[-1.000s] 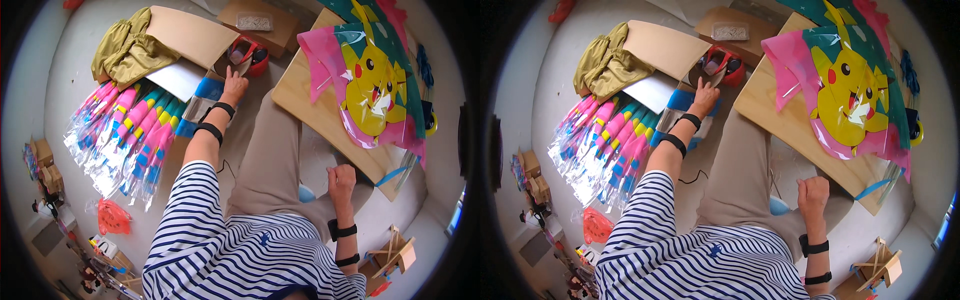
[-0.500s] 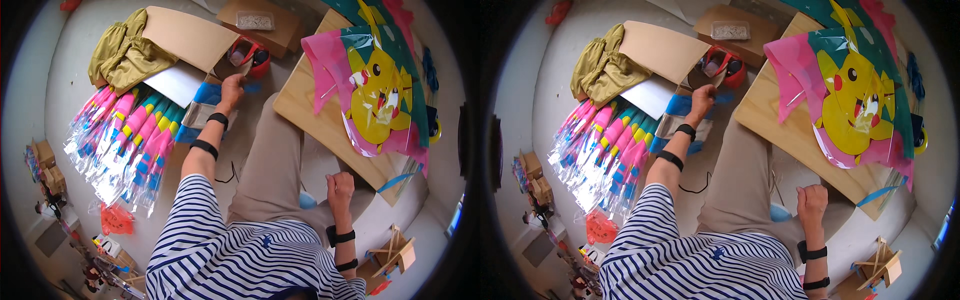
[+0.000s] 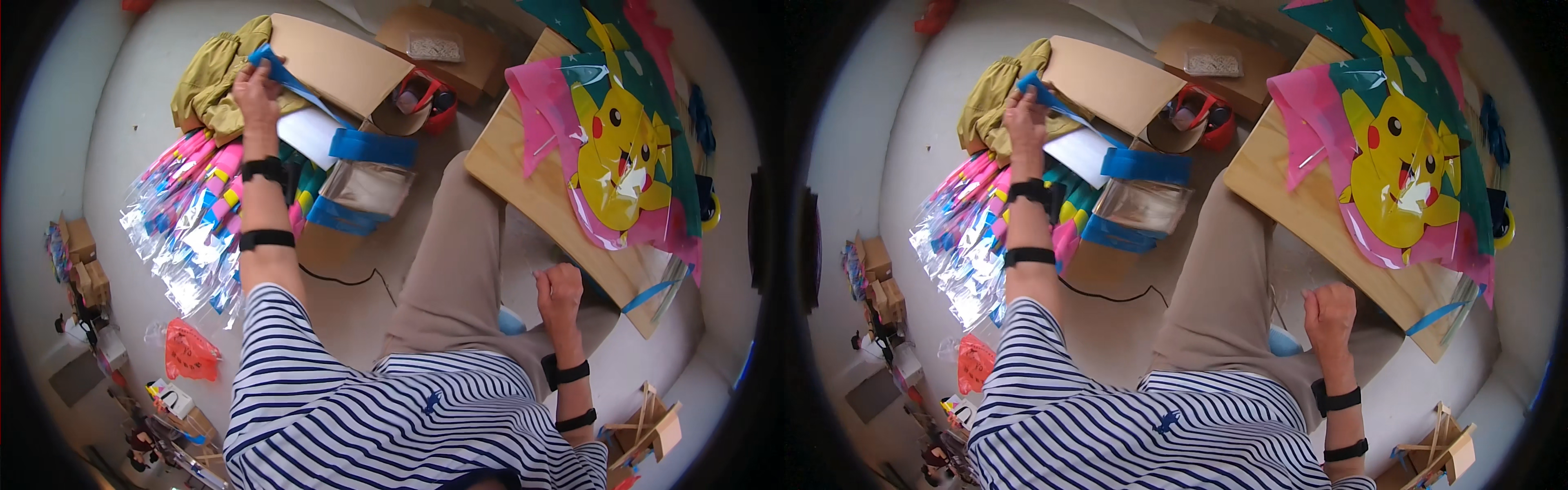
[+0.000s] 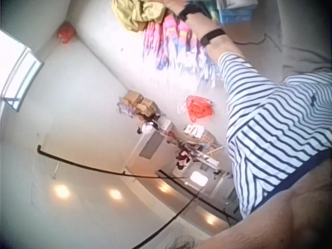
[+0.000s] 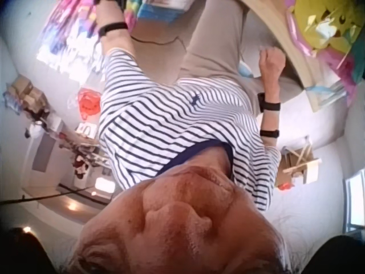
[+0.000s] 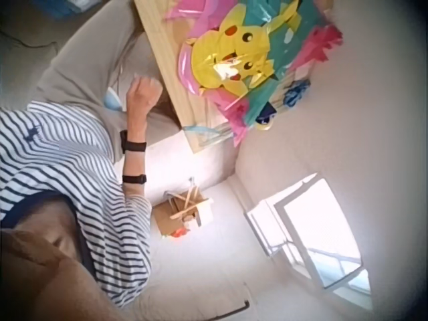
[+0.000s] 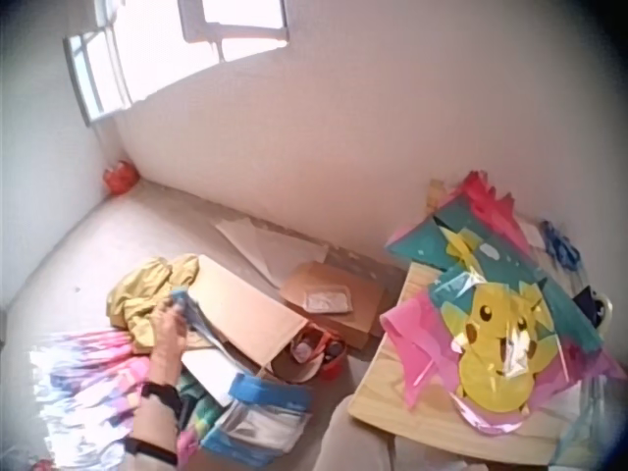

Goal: Apply blue tape to secure a thin bamboo frame and decorative tail streamers to a colorful plastic kite featuring a Pikachu graphic.

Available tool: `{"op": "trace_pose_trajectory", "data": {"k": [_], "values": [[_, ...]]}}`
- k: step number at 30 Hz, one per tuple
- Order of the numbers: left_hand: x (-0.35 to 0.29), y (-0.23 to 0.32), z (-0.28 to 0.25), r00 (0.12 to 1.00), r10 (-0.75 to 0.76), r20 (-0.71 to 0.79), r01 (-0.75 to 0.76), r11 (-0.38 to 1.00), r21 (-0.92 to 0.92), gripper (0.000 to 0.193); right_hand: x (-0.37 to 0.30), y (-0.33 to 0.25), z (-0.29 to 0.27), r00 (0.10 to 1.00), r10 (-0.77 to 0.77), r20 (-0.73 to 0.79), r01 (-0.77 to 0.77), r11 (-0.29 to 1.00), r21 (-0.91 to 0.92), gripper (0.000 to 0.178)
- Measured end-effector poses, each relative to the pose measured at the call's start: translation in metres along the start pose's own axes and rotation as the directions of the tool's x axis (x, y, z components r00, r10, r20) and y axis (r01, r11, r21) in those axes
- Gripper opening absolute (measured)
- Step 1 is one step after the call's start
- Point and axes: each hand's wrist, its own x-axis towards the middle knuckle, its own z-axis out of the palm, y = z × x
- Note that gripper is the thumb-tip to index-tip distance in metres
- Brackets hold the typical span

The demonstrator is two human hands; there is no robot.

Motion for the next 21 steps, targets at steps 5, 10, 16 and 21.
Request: {"op": "trace_pose_trajectory", "data": {"k": [5, 10, 16, 21], "values": [[0.023, 0.094, 0.020, 0.969, 0.180, -0.170, -0.157, 0.977, 0.142, 0.018, 0.003, -0.009, -0.002, 0.997, -0.055, -0.048, 0.055, 0.998, 0.000, 0.017], [-0.002, 0.182, 0.115, 0.779, 0.548, 0.305, -0.627, 0.654, 0.425, 0.020, 0.027, -0.023, -0.021, 0.996, 0.090, -0.005, -0.087, 0.974, 0.210, 0.014], [-0.155, 0.169, 0.292, 0.706, 0.238, 0.667, -0.126, 0.969, -0.212, 0.019, 0.106, -0.109, -0.090, 0.961, 0.040, -0.274, 0.153, 0.750, 0.644, 0.046], [-0.276, 0.135, 0.368, 0.742, -0.193, 0.642, 0.347, 0.930, -0.121, 0.022, 0.099, -0.120, -0.107, 0.934, 0.200, -0.297, 0.232, 0.294, 0.927, 0.038]]}}
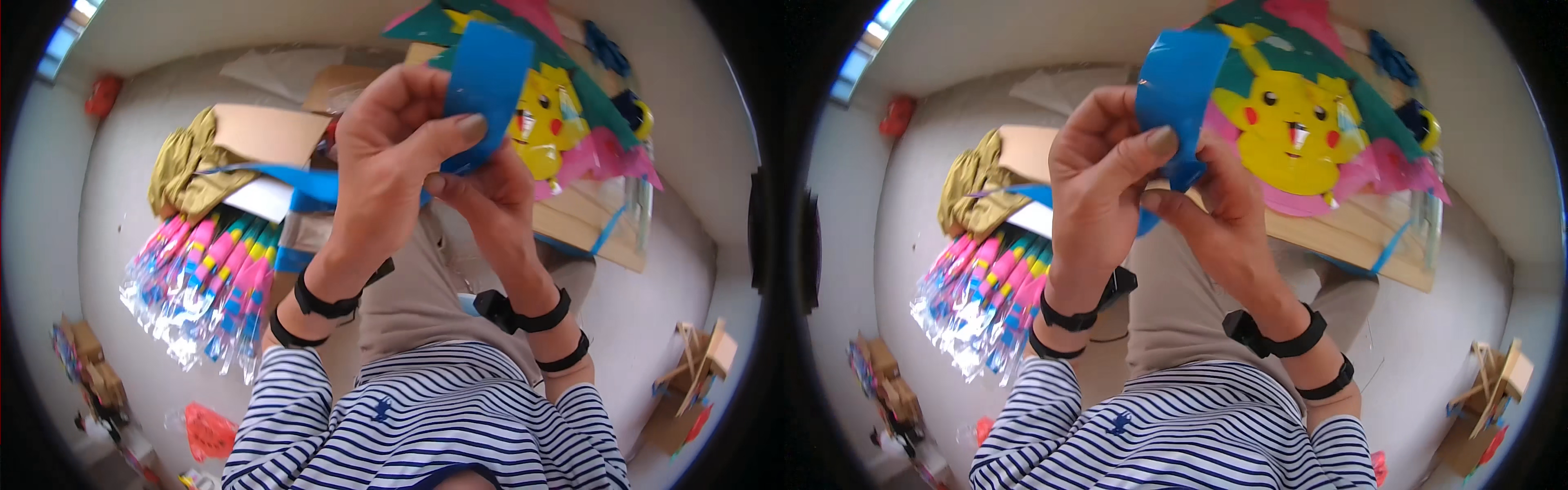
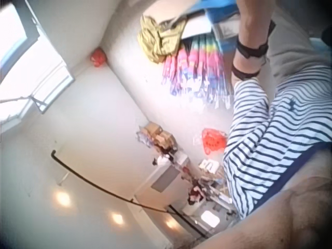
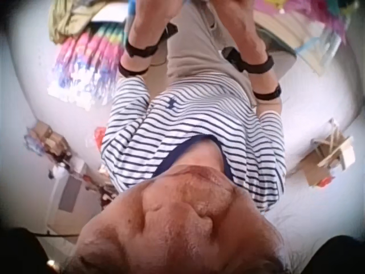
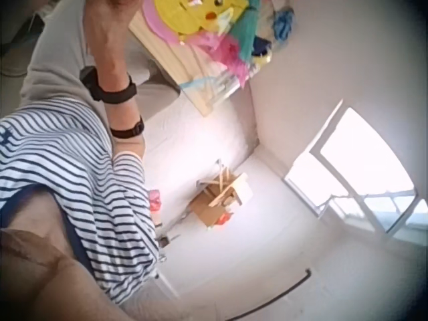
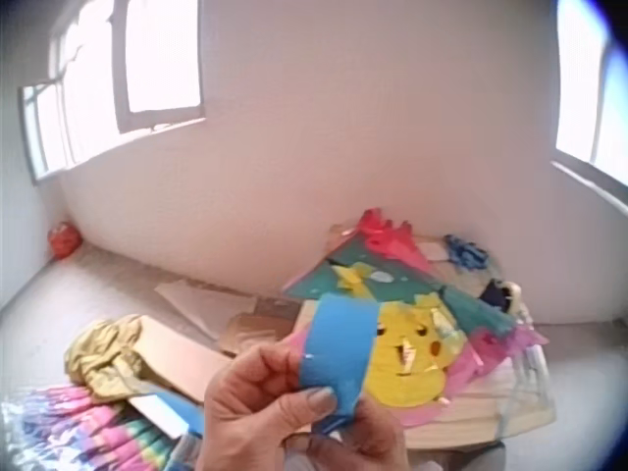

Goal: Apply blue tape to secure a thin bamboo frame and decorative tail streamers to a colorful plastic kite featuring a Pikachu graphic.

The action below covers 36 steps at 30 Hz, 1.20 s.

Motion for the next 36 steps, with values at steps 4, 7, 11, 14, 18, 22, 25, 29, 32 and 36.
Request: {"op": "trace_pose_trajectory", "data": {"k": [4, 7, 11, 14, 18, 22, 25, 29, 32, 36], "values": [[-0.004, -0.041, 0.021, 1.000, -0.027, -0.014, 0.027, 0.998, 0.061, 0.027, -0.041, -0.024, -0.061, 0.934, 0.358, -0.006, -0.358, 0.933, 0.034, 0.018], [-0.011, -0.063, 0.036, 0.991, -0.129, -0.028, 0.130, 0.991, 0.026, 0.026, -0.073, -0.034, -0.098, 0.893, 0.449, -0.040, -0.450, 0.893, -0.026, 0.012], [-0.021, -0.093, 0.052, 0.984, -0.176, 0.039, 0.171, 0.979, 0.110, 0.021, -0.106, -0.037, -0.139, 0.843, 0.538, -0.001, -0.538, 0.843, -0.004, 0.017], [-0.027, -0.110, 0.071, 0.969, -0.228, 0.098, 0.211, 0.964, 0.163, 0.020, -0.116, -0.038, -0.145, 0.929, 0.360, -0.082, -0.355, 0.932, 0.070, 0.022], [-0.033, -0.125, 0.092, 0.954, -0.273, 0.125, 0.238, 0.942, 0.238, 0.020, -0.117, -0.049, -0.151, 0.917, 0.363, -0.164, -0.341, 0.928, 0.148, 0.025], [-0.035, -0.133, 0.099, 0.956, -0.254, 0.149, 0.190, 0.919, 0.346, 0.020, -0.125, -0.042, -0.161, 0.903, 0.379, -0.204, -0.362, 0.925, 0.117, 0.018], [-0.034, -0.132, 0.103, 0.961, -0.258, 0.100, 0.211, 0.917, 0.337, 0.015, -0.130, -0.043, -0.168, 0.883, 0.418, -0.213, -0.394, 0.908, 0.145, 0.014], [-0.029, -0.127, 0.098, 0.968, -0.249, 0.022, 0.230, 0.922, 0.311, 0.014, -0.140, -0.040, -0.174, 0.857, 0.457, -0.237, -0.428, 0.889, 0.164, 0.017], [-0.024, -0.127, 0.087, 0.959, -0.277, 0.055, 0.240, 0.903, 0.357, 0.015, -0.142, -0.041, -0.172, 0.846, 0.477, -0.239, -0.451, 0.879, 0.155, 0.018], [-0.020, -0.136, 0.079, 0.932, -0.340, 0.126, 0.287, 0.904, 0.318, 0.034, -0.138, -0.039, -0.173, 0.847, 0.476, -0.237, -0.418, 0.872, 0.257, 0.016]]}}
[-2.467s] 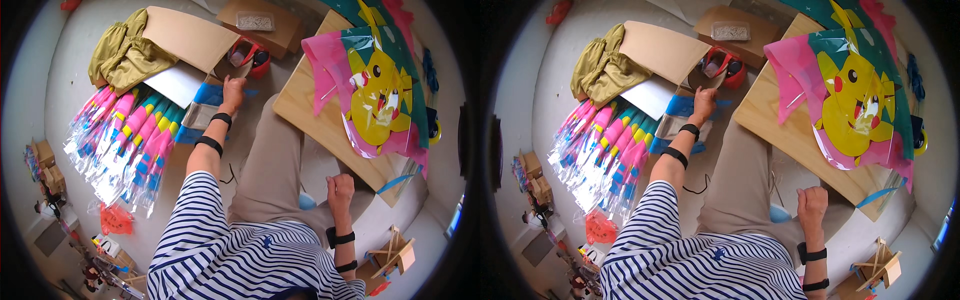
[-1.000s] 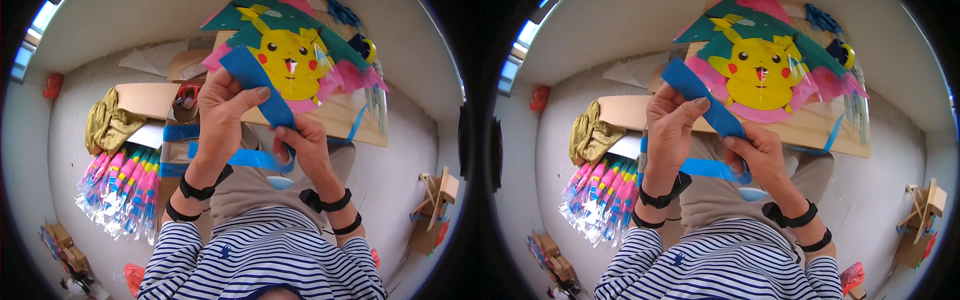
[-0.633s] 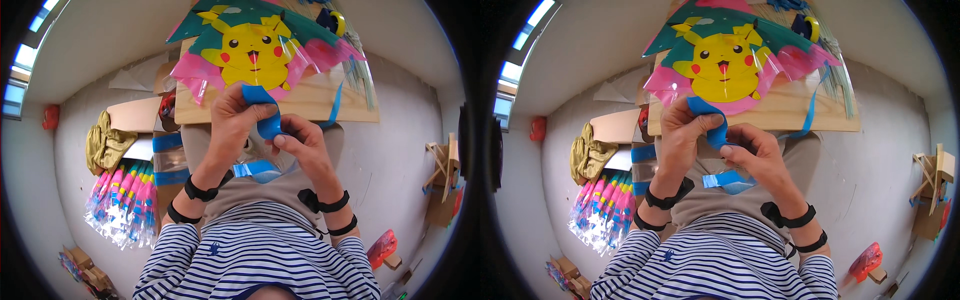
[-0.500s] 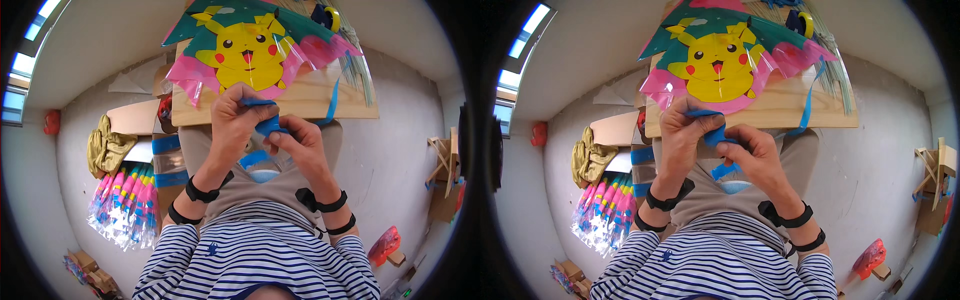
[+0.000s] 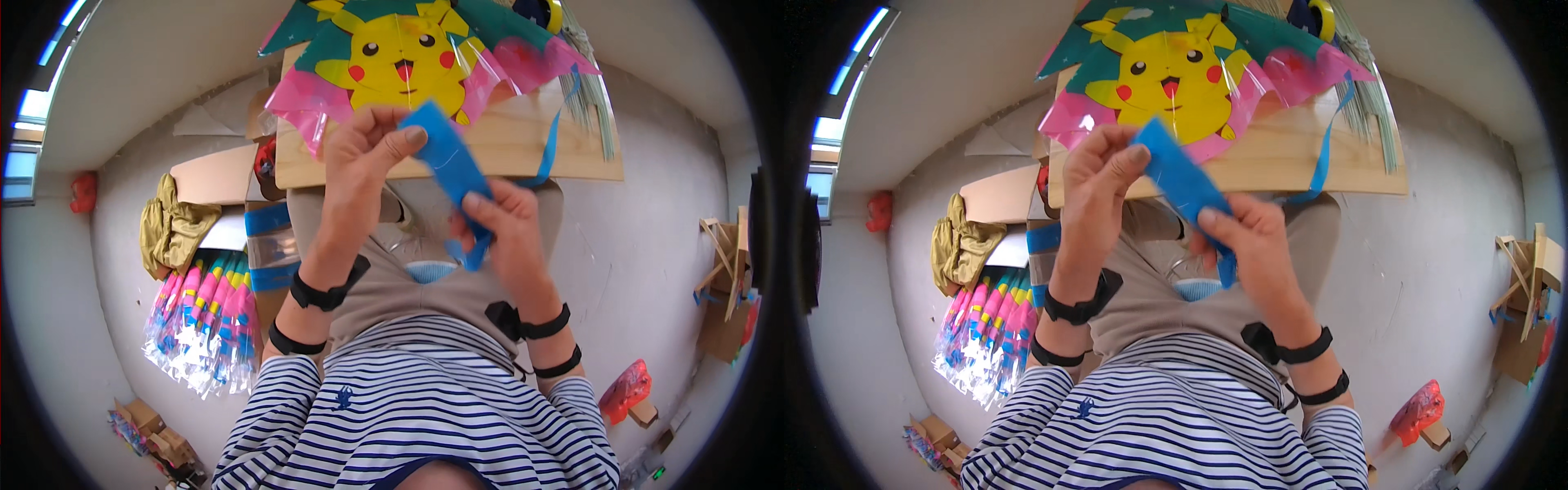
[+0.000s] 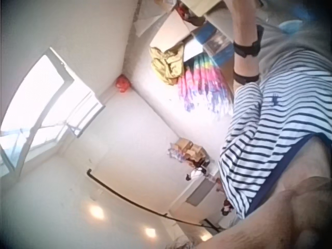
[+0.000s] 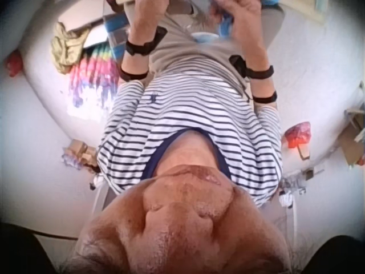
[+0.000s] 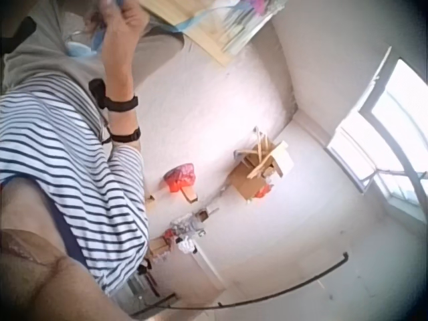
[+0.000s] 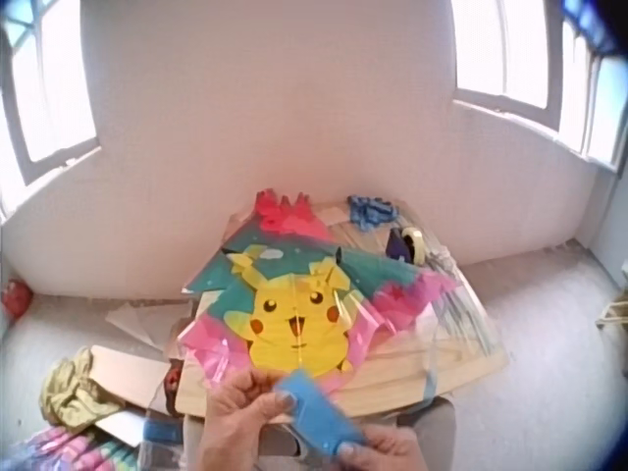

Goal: Apply blue tape to secure a thin bamboo frame and decorative tail streamers to a colorful plastic kite featuring a Pikachu graphic.

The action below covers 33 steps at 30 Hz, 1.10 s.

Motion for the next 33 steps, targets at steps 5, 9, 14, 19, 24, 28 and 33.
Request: {"op": "trace_pose_trajectory", "data": {"k": [5, 9, 14, 19, 24, 28, 33], "values": [[-0.010, -0.030, 0.007, 0.870, -0.160, 0.466, 0.265, 0.949, -0.169, 0.057, 0.030, -0.034, 0.007, 0.945, -0.328, 0.005, 0.311, 0.900, 0.306, 0.017], [-0.024, -0.031, 0.007, 0.679, -0.472, 0.562, 0.476, 0.866, 0.152, 0.027, 0.038, -0.062, -0.010, 0.838, -0.521, -0.163, 0.544, 0.818, 0.185, 0.017], [-0.026, -0.023, -0.068, 0.843, -0.435, 0.316, 0.404, 0.900, 0.162, 0.018, 0.018, -0.058, -0.086, 0.747, -0.465, -0.475, 0.583, 0.801, 0.134, 0.013], [-0.025, 0.008, -0.093, 0.945, -0.304, 0.117, 0.259, 0.920, 0.295, 0.020, -0.003, 0.028, -0.105, 0.864, -0.105, -0.492, 0.145, 0.988, 0.045, 0.012], [-0.022, 0.028, -0.075, 0.938, -0.124, 0.323, -0.185, 0.609, 0.771, 0.025, -0.015, 0.033, -0.061, 0.971, -0.076, -0.225, -0.220, 0.073, -0.973, 0.020], [-0.015, 0.009, -0.037, 0.806, 0.079, 0.587, -0.541, 0.503, 0.674, 0.027, 0.011, 0.008, 0.002, 0.830, -0.557, -0.001, 0.379, 0.566, -0.732, 0.023], [-0.012, 0.020, -0.017, 0.855, 0.159, 0.494, -0.499, 0.517, 0.696, 0.031, 0.014, 0.007, 0.022, 0.999, -0.038, 0.033, 0.046, 0.956, -0.289, 0.017]]}}
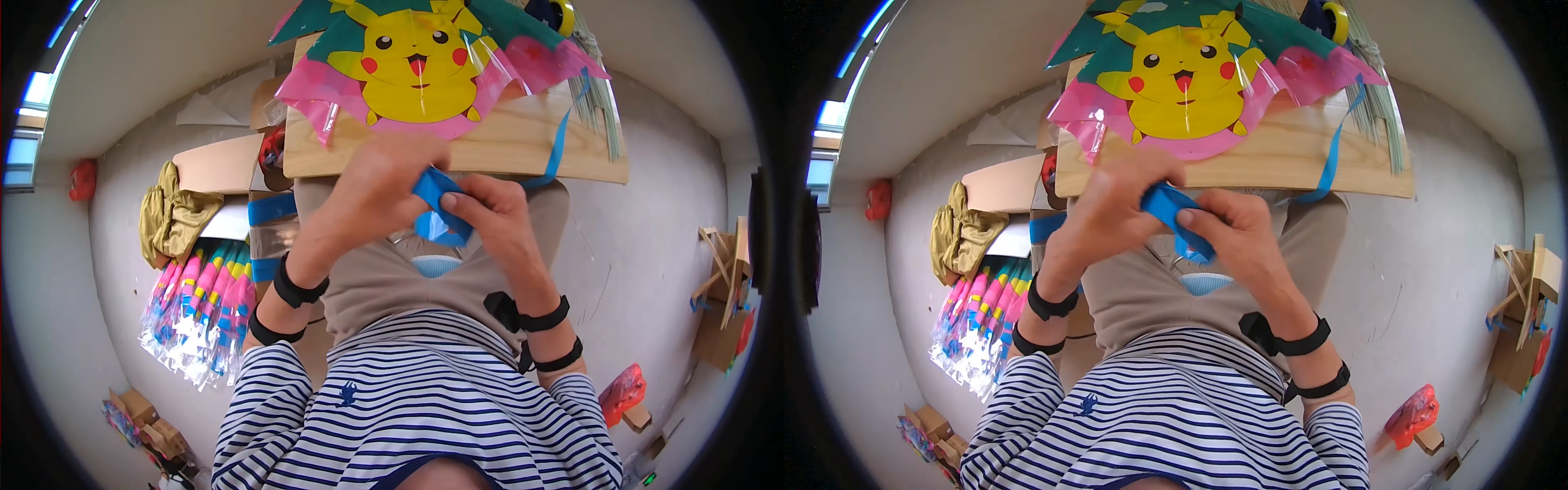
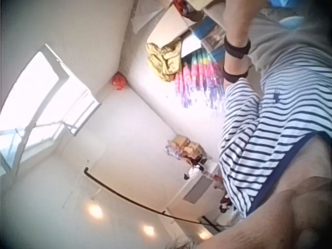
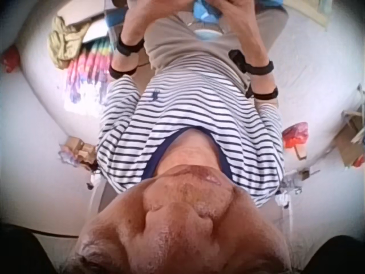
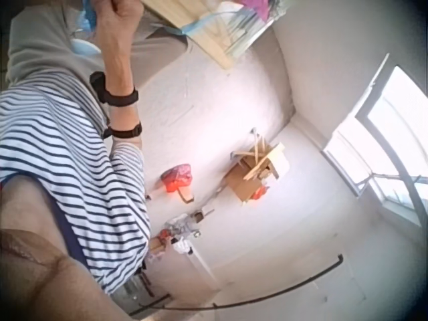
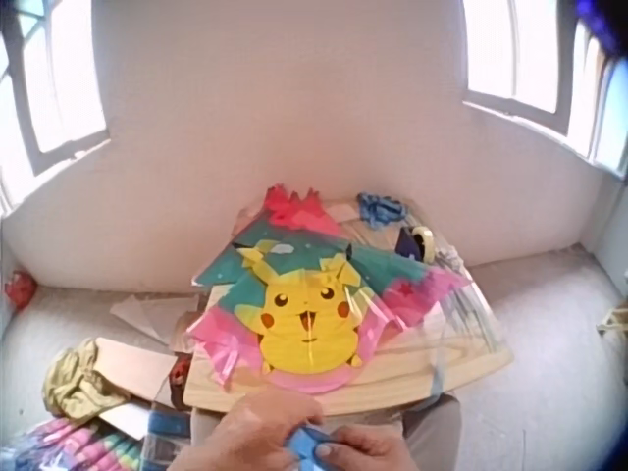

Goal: Apply blue tape to secure a thin bamboo frame and decorative tail streamers to a colorful plastic kite featuring a Pikachu graphic.

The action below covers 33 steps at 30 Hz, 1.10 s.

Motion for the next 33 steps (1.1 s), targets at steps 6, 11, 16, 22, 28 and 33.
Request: {"op": "trace_pose_trajectory", "data": {"k": [6, 11, 16, 22, 28, 33], "values": [[-0.040, -0.031, 0.006, 0.818, -0.575, -0.007, 0.338, 0.491, -0.803, 0.053, -0.013, 0.013, -0.017, 0.984, -0.034, -0.172, 0.070, 0.976, 0.205, 0.012], [-0.030, -0.019, 0.039, 0.892, -0.393, 0.223, 0.273, 0.076, -0.959, 0.074, -0.013, 0.026, -0.012, 0.986, -0.004, -0.166, 0.048, 0.964, 0.263, 0.013], [-0.014, -0.009, 0.040, 0.905, -0.421, 0.063, 0.212, 0.318, -0.924, 0.058, -0.019, 0.033, -0.008, 0.981, 0.037, -0.192, -0.010, 0.990, 0.140, 0.015], [-0.020, -0.030, 0.038, 0.810, -0.587, -0.012, 0.187, 0.278, -0.942, 0.037, -0.029, 0.037, -0.006, 0.973, 0.045, -0.227, -0.017, 0.992, 0.125, 0.016], [-0.018, -0.028, 0.041, 0.783, -0.616, -0.083, 0.186, 0.359, -0.914, 0.028, -0.034, 0.053, -0.012, 0.985, 0.071, -0.158, -0.058, 0.995, 0.087, 0.016], [-0.017, -0.023, 0.046, 0.791, -0.604, -0.097, 0.222, 0.431, -0.874, 0.026, -0.026, 0.038, 0.000, 0.983, -0.004, -0.182, 0.010, 0.999, 0.033, 0.020]]}}
